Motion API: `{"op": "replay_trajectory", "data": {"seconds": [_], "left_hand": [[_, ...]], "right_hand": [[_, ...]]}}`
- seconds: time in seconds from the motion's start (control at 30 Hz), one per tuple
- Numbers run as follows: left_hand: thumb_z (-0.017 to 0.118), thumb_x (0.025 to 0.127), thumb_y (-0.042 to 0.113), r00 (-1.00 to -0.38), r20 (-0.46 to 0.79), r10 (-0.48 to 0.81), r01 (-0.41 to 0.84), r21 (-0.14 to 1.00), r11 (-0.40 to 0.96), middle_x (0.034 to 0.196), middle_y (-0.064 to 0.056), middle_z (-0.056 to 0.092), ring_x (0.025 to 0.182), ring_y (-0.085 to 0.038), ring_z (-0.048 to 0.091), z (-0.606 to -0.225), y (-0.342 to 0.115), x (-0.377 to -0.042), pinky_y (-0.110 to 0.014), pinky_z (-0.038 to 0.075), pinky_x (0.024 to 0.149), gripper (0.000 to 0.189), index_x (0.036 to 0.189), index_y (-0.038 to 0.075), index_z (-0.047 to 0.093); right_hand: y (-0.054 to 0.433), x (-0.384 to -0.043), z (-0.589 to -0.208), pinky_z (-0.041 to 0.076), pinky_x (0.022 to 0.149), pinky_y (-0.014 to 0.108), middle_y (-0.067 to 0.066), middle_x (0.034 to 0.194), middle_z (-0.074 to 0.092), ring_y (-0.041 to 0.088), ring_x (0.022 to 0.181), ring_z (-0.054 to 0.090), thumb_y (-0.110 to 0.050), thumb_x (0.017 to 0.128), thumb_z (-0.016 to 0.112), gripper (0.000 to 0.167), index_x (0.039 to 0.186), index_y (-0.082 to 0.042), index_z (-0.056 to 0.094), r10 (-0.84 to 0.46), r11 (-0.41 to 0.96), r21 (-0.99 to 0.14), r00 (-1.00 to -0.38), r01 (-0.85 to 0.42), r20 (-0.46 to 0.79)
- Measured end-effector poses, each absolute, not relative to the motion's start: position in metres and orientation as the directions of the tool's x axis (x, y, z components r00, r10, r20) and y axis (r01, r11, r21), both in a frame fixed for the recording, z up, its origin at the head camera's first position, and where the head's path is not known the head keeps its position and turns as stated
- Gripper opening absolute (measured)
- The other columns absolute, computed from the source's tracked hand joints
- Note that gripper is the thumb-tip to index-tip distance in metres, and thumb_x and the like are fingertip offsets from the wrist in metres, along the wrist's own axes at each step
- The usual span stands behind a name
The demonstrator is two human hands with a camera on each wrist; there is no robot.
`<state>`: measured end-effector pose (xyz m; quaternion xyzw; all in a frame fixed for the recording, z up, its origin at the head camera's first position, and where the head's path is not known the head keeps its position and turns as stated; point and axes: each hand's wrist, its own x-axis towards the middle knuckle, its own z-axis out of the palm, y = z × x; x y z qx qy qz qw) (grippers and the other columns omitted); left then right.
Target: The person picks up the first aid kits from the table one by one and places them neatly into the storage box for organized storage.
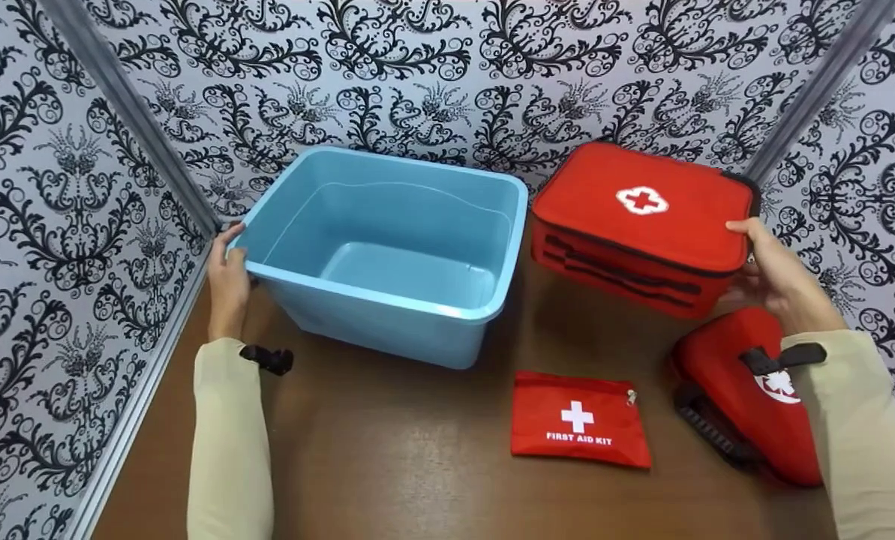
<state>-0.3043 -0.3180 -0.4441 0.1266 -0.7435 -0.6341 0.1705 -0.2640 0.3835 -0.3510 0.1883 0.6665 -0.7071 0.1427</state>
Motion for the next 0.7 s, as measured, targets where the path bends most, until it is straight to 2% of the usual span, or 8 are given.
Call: {"op": "replay_trajectory", "data": {"seconds": [0.13, 0.33, 0.57, 0.7], "left_hand": [[0.031, 0.106, 0.008, -0.903, 0.112, -0.415, 0.047, 0.985, 0.164, 0.169, -0.006, 0.035, 0.152, -0.026, 0.036, -0.445, -0.318, -0.307, -0.038, 0.029, 0.125, 0.053, 0.156, 0.008, 0.046], [0.031, 0.106, 0.009, -0.902, 0.113, -0.416, 0.045, 0.985, 0.169, 0.169, -0.007, 0.035, 0.155, -0.026, 0.032, -0.446, -0.319, -0.304, -0.039, 0.025, 0.128, 0.052, 0.156, 0.007, 0.045], [0.031, 0.106, 0.01, -0.907, 0.106, -0.407, 0.04, 0.985, 0.167, 0.17, -0.008, 0.033, 0.155, -0.028, 0.032, -0.446, -0.321, -0.301, -0.041, 0.026, 0.128, 0.052, 0.157, 0.007, 0.044], [0.03, 0.107, 0.013, -0.908, 0.087, -0.409, 0.019, 0.986, 0.166, 0.171, -0.006, 0.031, 0.155, -0.027, 0.031, -0.445, -0.322, -0.299, -0.041, 0.024, 0.128, 0.052, 0.158, 0.012, 0.044]], "right_hand": [[0.375, -0.263, -0.342, 0.064, 0.068, 0.037, 0.002, 0.079, 0.072, 0.02, 0.071, 0.073, -0.052, 0.1, 0.057, 0.029, 0.1, -0.023, 0.063, 0.035, -0.085, -0.891, -0.893, 0.445, -0.449], [0.363, -0.262, -0.331, 0.064, 0.068, 0.039, 0.001, 0.082, 0.073, 0.021, 0.072, 0.072, -0.047, 0.102, 0.058, 0.024, 0.112, -0.025, 0.056, 0.016, -0.101, -0.919, -0.923, 0.38, -0.383], [0.359, -0.261, -0.32, 0.063, 0.072, 0.038, 0.0, 0.087, 0.07, 0.021, 0.077, 0.071, -0.046, 0.103, 0.058, 0.022, 0.109, -0.024, 0.058, -0.011, -0.074, -0.922, -0.924, 0.381, -0.381], [0.357, -0.261, -0.314, 0.063, 0.071, 0.037, 0.0, 0.087, 0.071, 0.021, 0.076, 0.07, -0.044, 0.105, 0.055, 0.021, 0.111, -0.025, 0.057, -0.048, -0.074, -0.93, -0.933, 0.359, -0.356]]}}
